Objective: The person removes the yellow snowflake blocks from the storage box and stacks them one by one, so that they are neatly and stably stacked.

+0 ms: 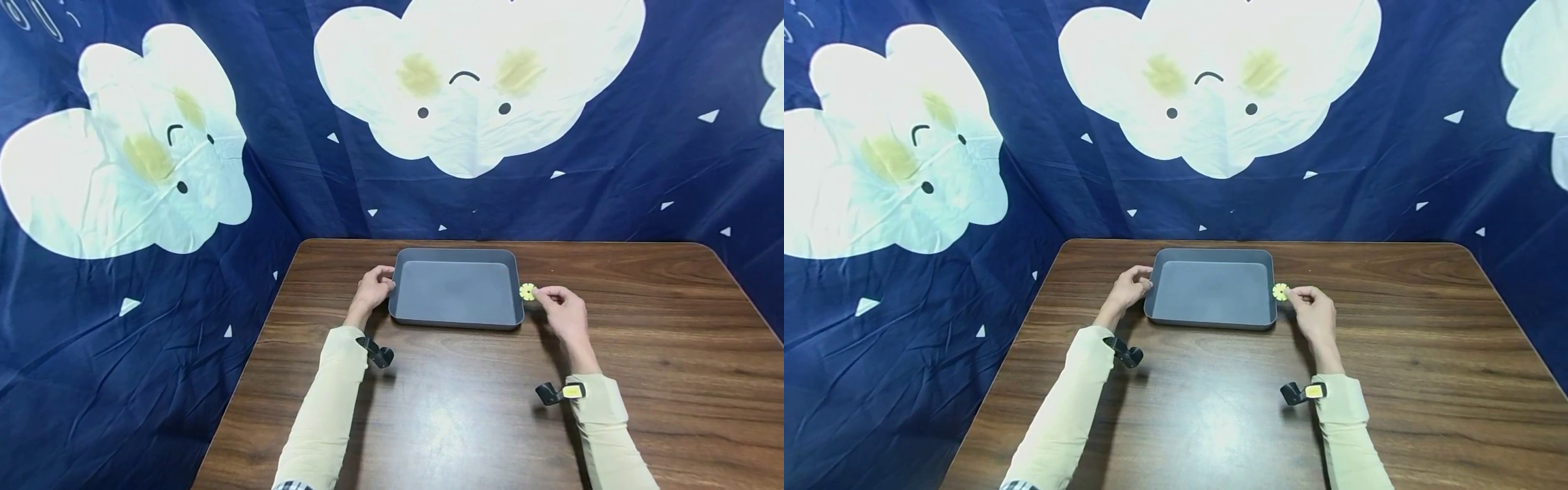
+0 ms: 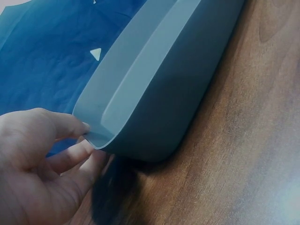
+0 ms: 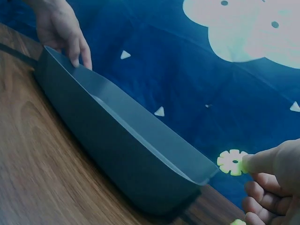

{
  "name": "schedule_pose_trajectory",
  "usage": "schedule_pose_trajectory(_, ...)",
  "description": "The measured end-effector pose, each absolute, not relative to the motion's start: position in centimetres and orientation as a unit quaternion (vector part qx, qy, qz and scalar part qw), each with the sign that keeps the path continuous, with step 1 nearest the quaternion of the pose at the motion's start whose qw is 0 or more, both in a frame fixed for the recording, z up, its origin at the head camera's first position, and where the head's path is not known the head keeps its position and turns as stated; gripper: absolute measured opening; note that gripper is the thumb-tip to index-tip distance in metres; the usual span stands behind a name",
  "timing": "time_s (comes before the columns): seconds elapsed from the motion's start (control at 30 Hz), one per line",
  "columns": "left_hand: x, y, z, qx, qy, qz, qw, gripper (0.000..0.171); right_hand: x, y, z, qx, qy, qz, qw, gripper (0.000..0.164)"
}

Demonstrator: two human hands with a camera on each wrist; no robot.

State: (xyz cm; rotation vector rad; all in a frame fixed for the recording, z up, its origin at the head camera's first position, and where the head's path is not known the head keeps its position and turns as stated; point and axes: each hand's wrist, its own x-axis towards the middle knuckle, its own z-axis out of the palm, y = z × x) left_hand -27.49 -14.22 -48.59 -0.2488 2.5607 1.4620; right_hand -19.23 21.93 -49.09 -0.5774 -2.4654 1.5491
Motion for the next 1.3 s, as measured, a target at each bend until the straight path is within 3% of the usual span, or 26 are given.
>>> schedule_pose_trajectory(0.37,-27.5,-14.2,-48.6,-0.081,0.859,0.499,0.087,0.038,-19.8,24.8,-49.3,-0.254,-0.808,0.524,0.09,0.034)
schedule_pose_trajectory(0.83,-27.4,-14.1,-48.6,-0.091,0.858,0.497,0.095,0.038,-20.5,26.4,-49.9,-0.27,-0.828,0.49,0.034,0.048)
schedule_pose_trajectory(1.3,-27.3,-14.0,-48.5,-0.088,0.855,0.502,0.092,0.038,-20.7,26.5,-50.5,-0.273,-0.853,0.442,0.051,0.043)
